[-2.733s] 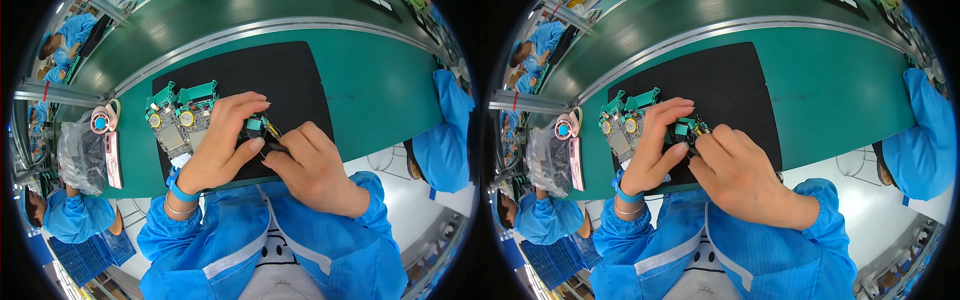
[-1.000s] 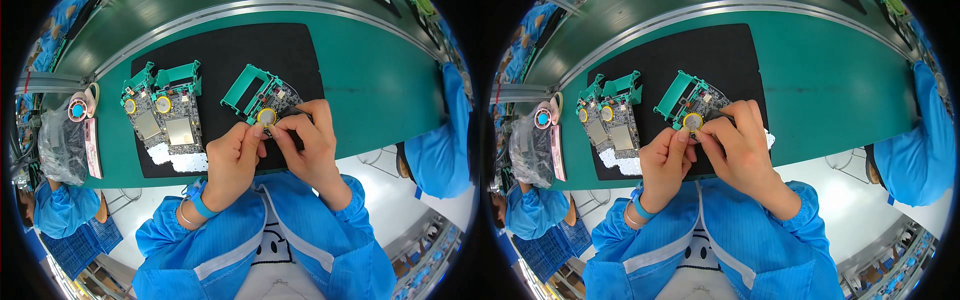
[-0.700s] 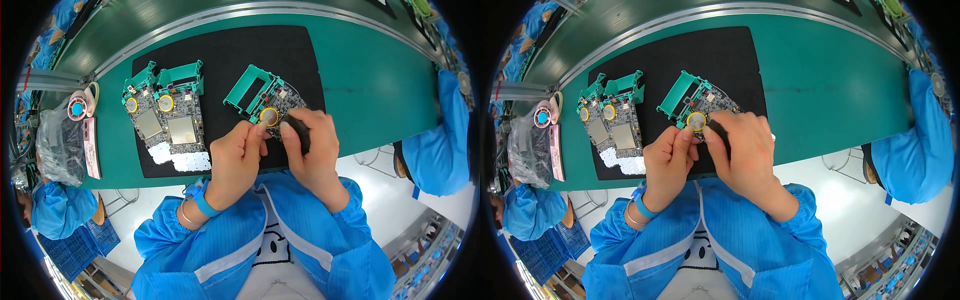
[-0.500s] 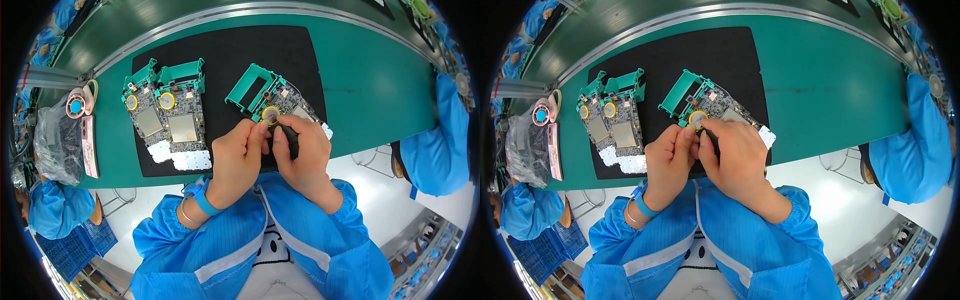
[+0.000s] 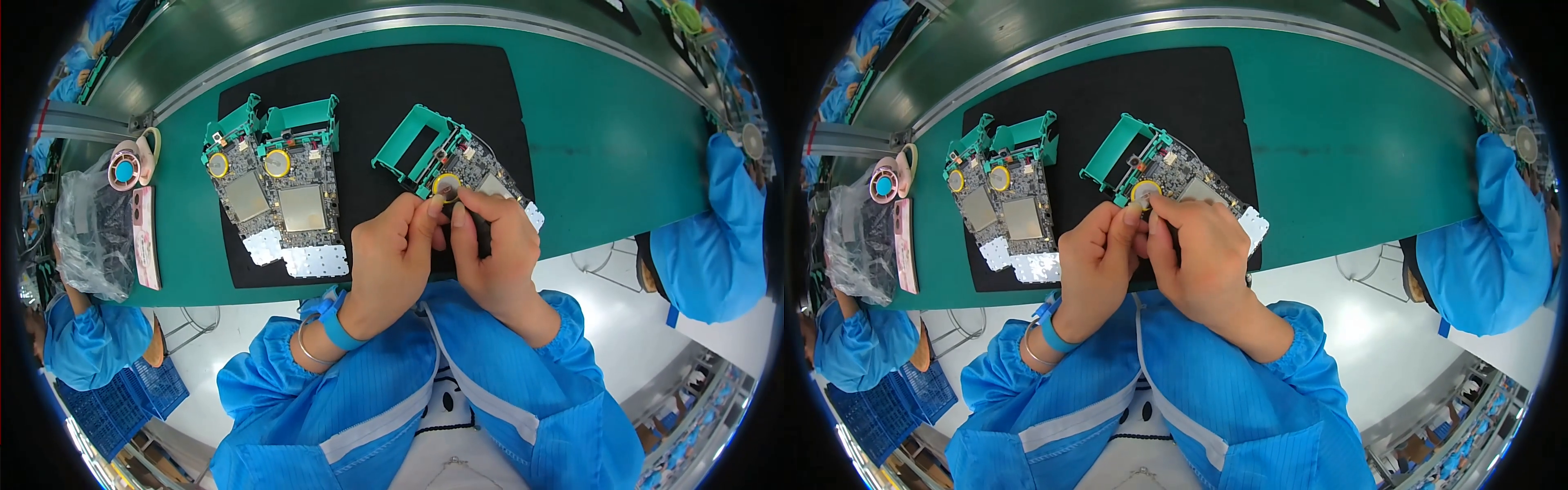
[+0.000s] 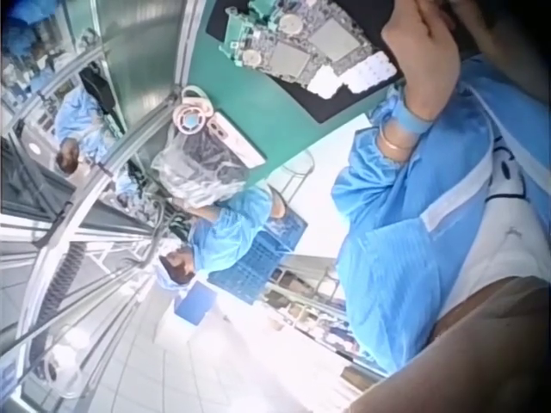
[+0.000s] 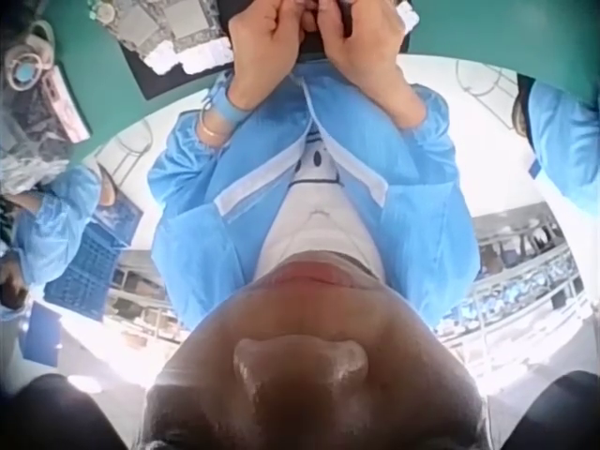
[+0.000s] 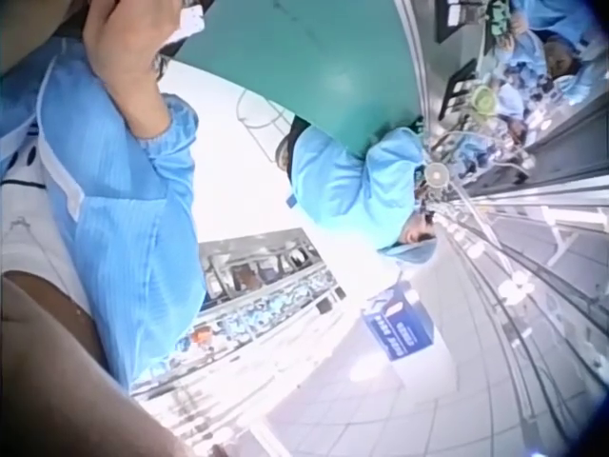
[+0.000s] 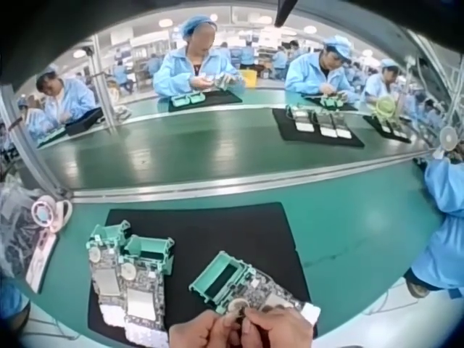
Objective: The person assembles electronic components and batteries onto circuit boards by hand, placing them into casings on an industrial assembly line.
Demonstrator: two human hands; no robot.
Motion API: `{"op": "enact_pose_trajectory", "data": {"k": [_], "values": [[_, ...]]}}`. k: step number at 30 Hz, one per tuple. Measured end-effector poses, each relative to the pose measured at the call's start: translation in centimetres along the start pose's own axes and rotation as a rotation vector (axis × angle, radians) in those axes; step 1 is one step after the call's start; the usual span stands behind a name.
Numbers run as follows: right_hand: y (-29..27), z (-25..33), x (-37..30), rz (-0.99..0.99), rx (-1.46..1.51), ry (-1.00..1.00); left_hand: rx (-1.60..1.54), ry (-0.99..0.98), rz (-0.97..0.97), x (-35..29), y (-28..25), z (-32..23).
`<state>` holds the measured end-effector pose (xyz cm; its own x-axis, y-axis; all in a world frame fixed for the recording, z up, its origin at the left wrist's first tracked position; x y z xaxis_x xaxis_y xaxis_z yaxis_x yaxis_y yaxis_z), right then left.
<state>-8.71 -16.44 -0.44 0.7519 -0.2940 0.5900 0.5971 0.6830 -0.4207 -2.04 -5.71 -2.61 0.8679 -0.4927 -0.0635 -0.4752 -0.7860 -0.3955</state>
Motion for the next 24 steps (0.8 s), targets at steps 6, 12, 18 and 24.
{"op": "enact_pose_trajectory", "data": {"k": [6,12,18,24], "values": [[-0.1,0.4,0.2,-0.023,-0.022,0.000,0.036,0.026,-0.020,-0.1,0.0,0.0],[-0.6,-0.1,0.7,0.059,0.067,0.049,0.022,-0.003,0.001,-0.1,0.1,0.3],[-2.7,-0.2,-0.7,0.047,-0.103,0.057,-0.040,-0.023,0.002,-0.3,0.2,0.4],[-2.4,-1.0,-1.3,0.009,-0.100,0.074,-0.028,-0.091,0.095,-0.1,0.5,-0.1]]}}
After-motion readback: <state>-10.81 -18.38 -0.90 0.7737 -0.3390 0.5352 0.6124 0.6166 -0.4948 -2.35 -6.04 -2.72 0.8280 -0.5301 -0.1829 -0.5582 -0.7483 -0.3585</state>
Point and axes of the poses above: each hand's wrist, its own x-axis towards the middle knuckle, its own y-axis out of the palm, z = x × y, the point moved 5 cm from there along x, towards the middle knuckle, and after that the axes turned 11 degrees about x, right-handed, at the moved point
